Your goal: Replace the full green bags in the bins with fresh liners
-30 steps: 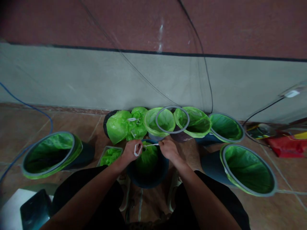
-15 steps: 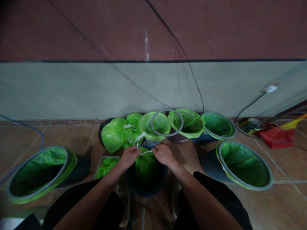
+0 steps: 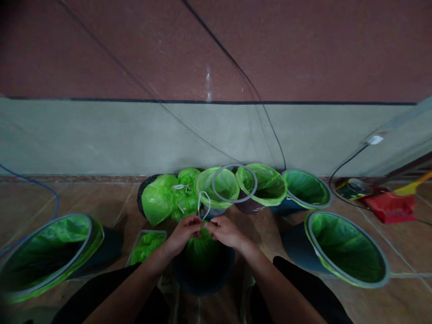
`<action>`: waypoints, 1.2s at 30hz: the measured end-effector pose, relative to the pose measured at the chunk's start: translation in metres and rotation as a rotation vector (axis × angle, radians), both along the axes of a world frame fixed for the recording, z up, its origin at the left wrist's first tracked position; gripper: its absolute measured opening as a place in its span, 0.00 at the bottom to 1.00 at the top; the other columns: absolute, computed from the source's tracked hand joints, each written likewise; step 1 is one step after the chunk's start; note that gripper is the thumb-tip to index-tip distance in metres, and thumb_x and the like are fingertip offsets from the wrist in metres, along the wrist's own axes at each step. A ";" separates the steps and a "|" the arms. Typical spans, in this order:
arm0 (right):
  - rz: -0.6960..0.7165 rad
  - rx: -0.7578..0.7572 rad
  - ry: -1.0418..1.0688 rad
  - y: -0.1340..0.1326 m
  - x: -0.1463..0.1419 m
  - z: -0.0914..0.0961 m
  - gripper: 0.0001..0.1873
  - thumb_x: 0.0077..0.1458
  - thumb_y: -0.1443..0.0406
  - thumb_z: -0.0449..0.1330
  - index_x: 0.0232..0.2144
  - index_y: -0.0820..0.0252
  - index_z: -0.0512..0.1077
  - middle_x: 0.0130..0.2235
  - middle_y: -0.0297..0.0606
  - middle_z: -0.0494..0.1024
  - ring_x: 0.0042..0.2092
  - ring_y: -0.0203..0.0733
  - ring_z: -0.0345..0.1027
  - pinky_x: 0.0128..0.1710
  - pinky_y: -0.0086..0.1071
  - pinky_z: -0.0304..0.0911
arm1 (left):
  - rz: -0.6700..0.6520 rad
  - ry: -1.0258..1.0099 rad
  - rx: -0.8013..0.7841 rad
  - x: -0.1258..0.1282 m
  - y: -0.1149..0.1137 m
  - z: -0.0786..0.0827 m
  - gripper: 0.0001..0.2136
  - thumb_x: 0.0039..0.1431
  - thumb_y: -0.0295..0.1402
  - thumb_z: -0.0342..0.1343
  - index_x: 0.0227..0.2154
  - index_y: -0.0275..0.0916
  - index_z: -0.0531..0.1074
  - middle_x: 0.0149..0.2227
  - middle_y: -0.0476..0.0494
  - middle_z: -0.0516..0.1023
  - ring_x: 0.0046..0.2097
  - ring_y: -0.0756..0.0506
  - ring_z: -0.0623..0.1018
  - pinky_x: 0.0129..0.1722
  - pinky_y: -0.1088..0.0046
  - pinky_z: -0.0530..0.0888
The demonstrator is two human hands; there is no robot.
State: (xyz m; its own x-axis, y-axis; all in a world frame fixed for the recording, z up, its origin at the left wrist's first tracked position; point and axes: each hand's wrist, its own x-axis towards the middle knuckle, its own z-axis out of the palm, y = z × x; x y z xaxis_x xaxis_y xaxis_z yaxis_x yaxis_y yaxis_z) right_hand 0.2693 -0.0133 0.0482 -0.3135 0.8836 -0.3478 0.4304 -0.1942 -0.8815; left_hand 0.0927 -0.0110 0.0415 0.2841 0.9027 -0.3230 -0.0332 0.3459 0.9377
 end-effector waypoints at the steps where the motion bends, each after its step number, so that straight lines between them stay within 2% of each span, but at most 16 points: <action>1: 0.009 -0.003 0.055 0.000 -0.001 0.000 0.21 0.56 0.50 0.56 0.22 0.60 0.67 0.23 0.32 0.69 0.25 0.33 0.65 0.26 0.27 0.59 | -0.042 -0.003 0.024 0.000 0.000 -0.001 0.09 0.43 0.34 0.61 0.27 0.36 0.72 0.25 0.50 0.73 0.27 0.51 0.71 0.29 0.75 0.68; 3: 0.022 0.004 0.144 0.000 -0.003 0.001 0.23 0.55 0.47 0.57 0.23 0.60 0.68 0.22 0.31 0.69 0.24 0.33 0.63 0.26 0.27 0.59 | -0.133 0.015 0.083 0.001 0.000 -0.003 0.08 0.43 0.31 0.61 0.28 0.35 0.72 0.26 0.50 0.73 0.28 0.51 0.71 0.29 0.76 0.67; 6: -0.004 0.015 0.285 0.001 -0.005 0.008 0.24 0.56 0.45 0.56 0.25 0.61 0.70 0.23 0.32 0.70 0.26 0.32 0.63 0.28 0.27 0.60 | -0.230 0.056 0.165 0.002 -0.001 -0.004 0.08 0.50 0.36 0.59 0.27 0.35 0.72 0.25 0.50 0.72 0.27 0.52 0.68 0.28 0.76 0.65; 9: -0.173 -0.028 0.446 0.002 -0.005 0.012 0.24 0.59 0.46 0.52 0.35 0.61 0.73 0.29 0.35 0.73 0.29 0.34 0.67 0.30 0.27 0.61 | -0.231 0.058 0.201 0.002 -0.002 -0.006 0.11 0.55 0.40 0.56 0.27 0.36 0.71 0.25 0.51 0.70 0.25 0.52 0.67 0.27 0.76 0.66; 11: -0.264 -0.045 0.479 0.002 -0.004 0.012 0.23 0.60 0.49 0.51 0.42 0.59 0.72 0.34 0.37 0.75 0.30 0.34 0.68 0.27 0.26 0.60 | -0.219 0.040 0.203 0.002 -0.002 -0.008 0.11 0.55 0.41 0.56 0.27 0.37 0.69 0.25 0.52 0.69 0.25 0.52 0.68 0.27 0.75 0.68; 12: -0.255 -0.041 0.457 0.002 -0.005 0.011 0.20 0.60 0.52 0.52 0.45 0.58 0.72 0.37 0.37 0.75 0.30 0.34 0.68 0.26 0.26 0.59 | -0.220 0.034 0.205 0.002 -0.002 -0.009 0.11 0.56 0.40 0.55 0.27 0.37 0.68 0.25 0.52 0.69 0.25 0.52 0.68 0.27 0.75 0.68; 14: -0.120 -0.012 0.371 0.001 -0.006 0.009 0.17 0.56 0.60 0.55 0.48 0.56 0.71 0.38 0.36 0.76 0.29 0.33 0.67 0.25 0.26 0.59 | -0.234 0.032 0.213 0.002 -0.001 -0.012 0.10 0.57 0.39 0.54 0.27 0.38 0.67 0.25 0.51 0.69 0.25 0.52 0.69 0.26 0.75 0.68; 16: 0.056 0.047 0.286 0.000 -0.007 0.006 0.20 0.52 0.68 0.55 0.49 0.54 0.70 0.37 0.34 0.77 0.30 0.34 0.68 0.28 0.27 0.62 | -0.234 0.039 0.210 0.002 -0.001 -0.014 0.08 0.58 0.38 0.53 0.28 0.38 0.67 0.24 0.52 0.69 0.24 0.52 0.69 0.25 0.76 0.68; 18: 0.147 0.138 0.199 -0.001 -0.007 0.003 0.20 0.51 0.71 0.54 0.47 0.54 0.71 0.36 0.33 0.77 0.34 0.36 0.70 0.34 0.28 0.63 | -0.196 0.025 0.183 0.002 0.000 -0.015 0.06 0.56 0.36 0.54 0.28 0.39 0.67 0.23 0.53 0.69 0.23 0.52 0.69 0.24 0.76 0.67; 21: 0.109 0.238 -0.003 0.000 -0.003 0.000 0.13 0.53 0.68 0.55 0.41 0.57 0.73 0.34 0.34 0.78 0.35 0.37 0.70 0.37 0.29 0.61 | -0.107 -0.001 0.103 0.002 0.002 -0.013 0.06 0.52 0.34 0.57 0.31 0.38 0.69 0.23 0.53 0.71 0.22 0.52 0.71 0.24 0.75 0.68; 24: 0.017 0.260 -0.179 0.002 0.000 -0.002 0.08 0.55 0.64 0.56 0.33 0.60 0.75 0.28 0.34 0.76 0.31 0.36 0.67 0.32 0.29 0.57 | 0.027 -0.001 -0.010 -0.001 0.004 -0.012 0.08 0.49 0.35 0.60 0.31 0.36 0.73 0.24 0.50 0.75 0.23 0.51 0.73 0.27 0.74 0.69; 26: -0.011 0.257 -0.193 0.002 0.001 -0.003 0.09 0.54 0.62 0.57 0.28 0.61 0.75 0.25 0.33 0.74 0.28 0.34 0.65 0.30 0.28 0.55 | 0.117 -0.037 -0.078 -0.004 0.005 -0.012 0.09 0.46 0.35 0.62 0.29 0.35 0.75 0.24 0.48 0.77 0.25 0.50 0.74 0.28 0.73 0.69; 29: 0.046 0.198 -0.119 0.000 -0.001 -0.002 0.10 0.53 0.61 0.58 0.26 0.61 0.74 0.23 0.31 0.73 0.26 0.33 0.63 0.28 0.27 0.55 | 0.169 -0.077 -0.117 -0.008 0.005 -0.013 0.09 0.40 0.33 0.65 0.27 0.35 0.77 0.24 0.48 0.77 0.26 0.50 0.74 0.30 0.73 0.69; 32: 0.117 0.128 -0.146 -0.002 -0.002 -0.001 0.09 0.52 0.63 0.58 0.26 0.60 0.75 0.25 0.32 0.74 0.26 0.33 0.63 0.27 0.26 0.55 | 0.128 0.037 -0.009 -0.009 0.007 -0.013 0.05 0.38 0.27 0.64 0.22 0.35 0.76 0.23 0.49 0.76 0.27 0.50 0.72 0.31 0.73 0.68; 36: 0.066 0.115 -0.271 -0.001 0.001 -0.002 0.09 0.53 0.63 0.58 0.28 0.60 0.77 0.26 0.34 0.76 0.27 0.34 0.65 0.28 0.27 0.57 | -0.004 0.250 0.200 -0.009 0.009 -0.010 0.02 0.42 0.24 0.60 0.22 0.37 0.75 0.23 0.51 0.75 0.29 0.50 0.73 0.34 0.74 0.68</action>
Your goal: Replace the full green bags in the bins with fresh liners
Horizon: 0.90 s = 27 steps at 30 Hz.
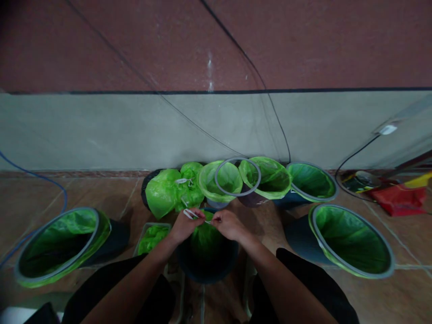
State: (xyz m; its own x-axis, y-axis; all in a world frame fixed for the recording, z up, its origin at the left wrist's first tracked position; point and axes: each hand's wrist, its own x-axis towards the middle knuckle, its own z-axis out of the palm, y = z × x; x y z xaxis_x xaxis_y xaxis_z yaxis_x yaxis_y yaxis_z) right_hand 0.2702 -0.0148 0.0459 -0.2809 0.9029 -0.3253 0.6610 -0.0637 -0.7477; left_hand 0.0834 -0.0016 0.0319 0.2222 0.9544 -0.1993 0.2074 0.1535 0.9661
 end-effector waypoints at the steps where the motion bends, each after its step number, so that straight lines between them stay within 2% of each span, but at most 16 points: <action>1: -0.032 0.011 -0.008 0.001 0.001 -0.001 0.09 0.53 0.63 0.58 0.30 0.60 0.77 0.28 0.35 0.77 0.28 0.35 0.66 0.28 0.27 0.58 | -0.020 0.023 0.030 0.000 0.000 0.001 0.02 0.44 0.25 0.59 0.23 0.37 0.74 0.24 0.51 0.75 0.30 0.50 0.73 0.34 0.74 0.68; 3: -0.112 0.040 0.008 0.002 0.002 -0.003 0.11 0.54 0.64 0.57 0.37 0.60 0.77 0.35 0.38 0.80 0.29 0.35 0.68 0.30 0.28 0.62 | -0.043 0.041 0.086 0.001 -0.002 0.003 0.03 0.47 0.24 0.57 0.25 0.38 0.74 0.25 0.51 0.75 0.30 0.50 0.73 0.34 0.74 0.69; 6: -0.200 0.044 0.112 0.003 0.001 -0.006 0.15 0.57 0.64 0.54 0.45 0.60 0.75 0.46 0.43 0.78 0.29 0.35 0.69 0.29 0.30 0.65 | -0.060 0.081 0.183 0.004 -0.007 0.005 0.08 0.49 0.22 0.52 0.29 0.38 0.74 0.29 0.50 0.76 0.31 0.50 0.74 0.36 0.74 0.70; 8: -0.191 0.008 0.186 0.003 -0.002 -0.007 0.16 0.59 0.63 0.52 0.45 0.60 0.75 0.44 0.41 0.78 0.25 0.32 0.67 0.27 0.29 0.65 | -0.048 0.110 0.227 0.007 -0.010 0.005 0.10 0.50 0.22 0.51 0.31 0.39 0.75 0.32 0.48 0.78 0.34 0.49 0.75 0.39 0.73 0.70; 10: -0.149 -0.036 0.241 0.001 -0.007 -0.008 0.15 0.59 0.64 0.51 0.42 0.60 0.75 0.37 0.38 0.78 0.22 0.30 0.65 0.25 0.27 0.63 | -0.018 0.110 0.228 0.010 -0.013 0.002 0.10 0.52 0.23 0.51 0.33 0.40 0.75 0.34 0.48 0.79 0.36 0.49 0.76 0.41 0.73 0.71; 15: -0.137 -0.143 0.336 -0.003 -0.015 -0.007 0.11 0.57 0.63 0.54 0.36 0.61 0.75 0.27 0.32 0.72 0.21 0.29 0.62 0.20 0.24 0.56 | 0.045 0.081 0.168 0.012 -0.015 -0.010 0.15 0.52 0.27 0.55 0.44 0.40 0.73 0.35 0.47 0.78 0.32 0.50 0.75 0.34 0.74 0.71; 21: -0.132 -0.130 0.301 -0.002 -0.013 -0.009 0.11 0.56 0.62 0.54 0.29 0.62 0.73 0.20 0.30 0.67 0.22 0.32 0.62 0.21 0.24 0.56 | 0.052 0.059 0.098 0.012 -0.014 -0.013 0.06 0.52 0.30 0.57 0.34 0.37 0.74 0.29 0.47 0.76 0.31 0.49 0.74 0.32 0.74 0.70; 24: -0.114 -0.048 0.175 -0.002 -0.012 -0.005 0.11 0.56 0.63 0.53 0.30 0.61 0.74 0.21 0.31 0.69 0.23 0.33 0.63 0.24 0.25 0.56 | -0.009 0.048 0.099 0.012 -0.013 -0.010 0.04 0.54 0.31 0.55 0.28 0.38 0.74 0.26 0.49 0.75 0.29 0.50 0.72 0.31 0.75 0.69; 27: -0.082 0.090 -0.028 -0.002 -0.014 0.001 0.11 0.56 0.66 0.53 0.30 0.60 0.75 0.26 0.35 0.76 0.29 0.36 0.68 0.30 0.28 0.59 | -0.024 0.148 0.136 0.010 -0.013 -0.006 0.07 0.55 0.30 0.52 0.26 0.39 0.74 0.26 0.48 0.75 0.29 0.49 0.72 0.32 0.74 0.68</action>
